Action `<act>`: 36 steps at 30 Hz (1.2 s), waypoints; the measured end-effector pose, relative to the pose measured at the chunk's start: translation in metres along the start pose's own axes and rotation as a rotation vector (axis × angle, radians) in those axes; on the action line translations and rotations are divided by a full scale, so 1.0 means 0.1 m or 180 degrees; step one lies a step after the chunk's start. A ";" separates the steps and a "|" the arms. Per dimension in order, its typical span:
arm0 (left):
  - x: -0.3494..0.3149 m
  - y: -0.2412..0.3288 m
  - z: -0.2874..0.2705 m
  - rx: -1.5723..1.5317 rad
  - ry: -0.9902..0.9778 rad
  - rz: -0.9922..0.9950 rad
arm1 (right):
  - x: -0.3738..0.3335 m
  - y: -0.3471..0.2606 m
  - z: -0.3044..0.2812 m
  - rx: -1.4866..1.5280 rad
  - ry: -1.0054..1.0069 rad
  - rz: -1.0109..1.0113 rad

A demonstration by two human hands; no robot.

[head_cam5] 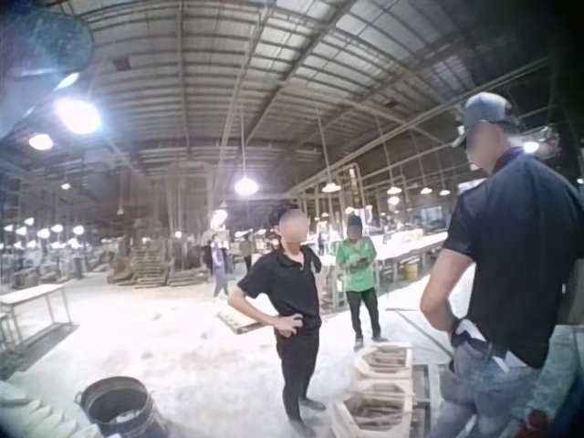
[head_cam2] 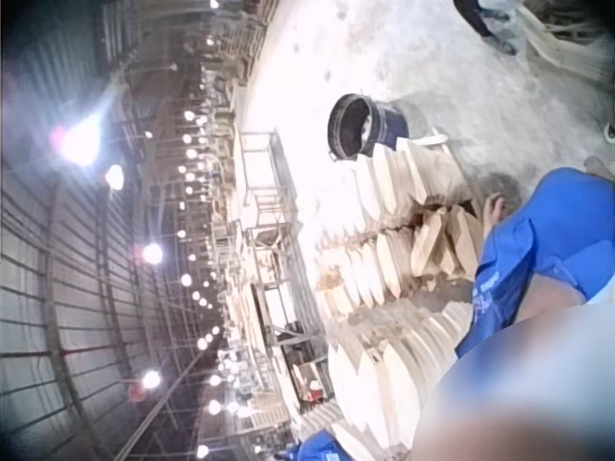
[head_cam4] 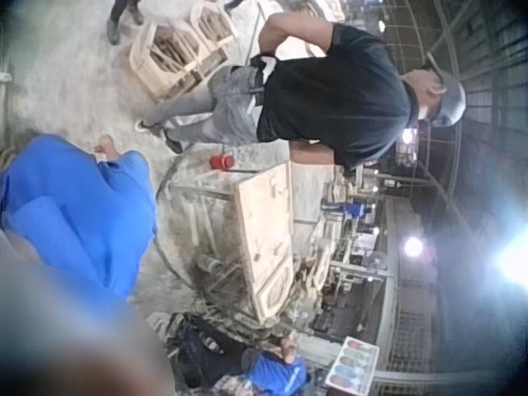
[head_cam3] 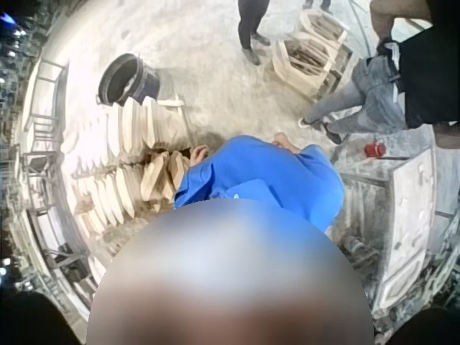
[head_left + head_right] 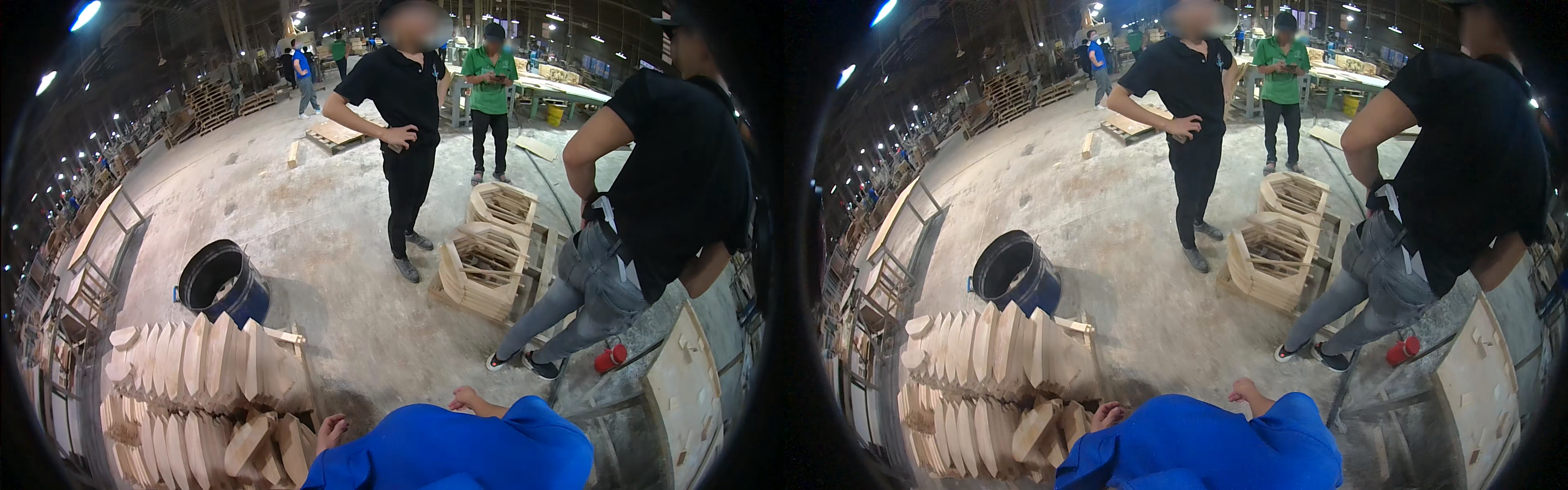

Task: The person repeatedly picks up light-colored curved wooden parts from a pile and stacks them into neat columns on the floor. The person handles the parts one at a time, turning them over and aligning them before placing them on the stack. Other workers are visible in the background.

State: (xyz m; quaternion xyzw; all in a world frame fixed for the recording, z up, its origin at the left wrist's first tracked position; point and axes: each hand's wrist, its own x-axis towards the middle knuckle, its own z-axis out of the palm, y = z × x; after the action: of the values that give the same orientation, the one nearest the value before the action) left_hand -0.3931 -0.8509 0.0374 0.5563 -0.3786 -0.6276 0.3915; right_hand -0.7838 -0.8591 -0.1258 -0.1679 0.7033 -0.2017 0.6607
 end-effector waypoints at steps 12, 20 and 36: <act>1.25 0.67 -0.44 0.0691 -0.0879 -0.0224 | 0.07 -0.63 0.32 0.0182 0.0688 -0.0426; 1.96 0.75 -0.01 0.1208 -0.1424 -0.0413 | -0.01 0.03 -0.19 -0.0618 0.1095 -0.0317; 2.17 0.91 0.06 0.0897 0.0397 -0.0103 | 1.65 -3.06 0.09 -0.0967 0.0141 -0.0183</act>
State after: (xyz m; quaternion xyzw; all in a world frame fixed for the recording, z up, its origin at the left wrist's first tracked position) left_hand -0.4093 -1.0854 0.0337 0.6497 -0.4289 -0.5387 0.3222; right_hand -0.7962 -1.2063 -0.1133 -0.2815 0.7350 -0.1154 0.6060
